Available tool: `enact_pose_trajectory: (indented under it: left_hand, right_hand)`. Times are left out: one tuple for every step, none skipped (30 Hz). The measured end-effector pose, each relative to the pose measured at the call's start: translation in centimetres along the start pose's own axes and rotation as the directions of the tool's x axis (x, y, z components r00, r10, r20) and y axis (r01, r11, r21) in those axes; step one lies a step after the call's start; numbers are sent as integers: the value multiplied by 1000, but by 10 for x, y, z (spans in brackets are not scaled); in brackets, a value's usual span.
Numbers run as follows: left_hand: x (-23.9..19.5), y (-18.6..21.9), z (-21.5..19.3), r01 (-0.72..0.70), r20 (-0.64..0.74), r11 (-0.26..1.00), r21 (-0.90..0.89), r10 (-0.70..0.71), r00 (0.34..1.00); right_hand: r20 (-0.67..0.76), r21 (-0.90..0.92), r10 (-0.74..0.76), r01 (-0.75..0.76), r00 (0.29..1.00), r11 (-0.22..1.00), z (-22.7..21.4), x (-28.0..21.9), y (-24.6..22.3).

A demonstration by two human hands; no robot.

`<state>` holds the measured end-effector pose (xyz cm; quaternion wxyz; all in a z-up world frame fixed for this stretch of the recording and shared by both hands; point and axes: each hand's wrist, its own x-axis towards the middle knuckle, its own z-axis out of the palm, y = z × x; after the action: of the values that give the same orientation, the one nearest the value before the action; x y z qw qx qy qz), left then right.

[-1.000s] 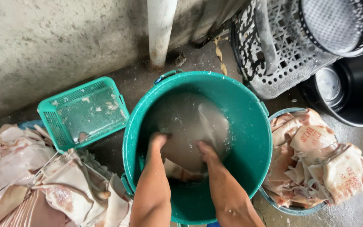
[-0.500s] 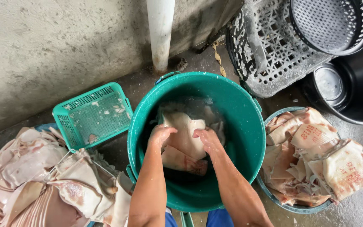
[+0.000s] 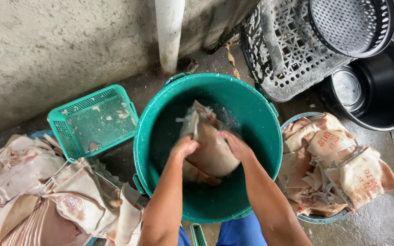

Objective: The person washes pieces of meat in a bucket of water by hand and transfers them to a tub. They move pieces one at a time between different containers and piles on the floor.

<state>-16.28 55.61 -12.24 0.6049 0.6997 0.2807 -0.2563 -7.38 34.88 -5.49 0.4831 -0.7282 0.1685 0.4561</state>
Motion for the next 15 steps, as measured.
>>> enact_pose_trajectory:
  left_hand:
    - [0,1,9,-28,-12,998,55,28,1000]
    - [-2,-1,20,-55,-22,992,110,57,998]
    - [0,-4,26,-76,-38,983,166,83,996]
    - [6,-8,28,-17,-28,989,144,22,999]
    - [5,-18,40,52,-1,992,113,-52,999]
    - [5,-30,50,122,28,989,84,-125,992]
    - [12,-38,54,116,5,991,68,-117,993]
    - [16,-46,58,110,-19,993,52,-109,994]
    - [24,-49,56,99,-50,995,35,-97,994]
    - [31,-49,51,100,-69,995,21,-99,993]
    - [35,-51,47,107,-84,994,9,-106,991]
    - [37,-52,43,113,-98,994,-2,-113,989]
    - [35,-47,40,78,-78,995,-59,-82,994]
    - [34,-39,34,43,-60,992,-117,-51,997]
    - [31,-29,28,10,-37,986,-168,-16,999]
  right_hand:
    - [-66,-17,52,-53,996,998,-4,8,-3]
    - [-131,-30,103,-108,986,994,-6,14,-3]
    - [-151,-86,109,-122,983,989,-2,23,1]
    - [-171,-143,111,-136,979,980,4,32,8]
    - [-198,-204,129,-169,972,964,7,34,24]
    - [-158,-254,83,-122,984,959,11,40,39]
    - [-120,-297,25,-60,992,953,15,50,47]
    - [-81,-338,-34,5,996,941,17,60,56]
    - [-77,-259,-31,10,997,966,18,70,58]
    - [-71,-178,-28,15,997,984,19,79,61]
    - [-66,-93,-19,12,998,996,20,87,66]
    - [-28,-101,-69,65,997,993,23,95,69]
    - [14,-110,-117,118,993,987,26,100,69]
    - [57,-118,-165,171,985,978,30,105,66]
    - [99,-126,-132,144,986,981,34,106,65]
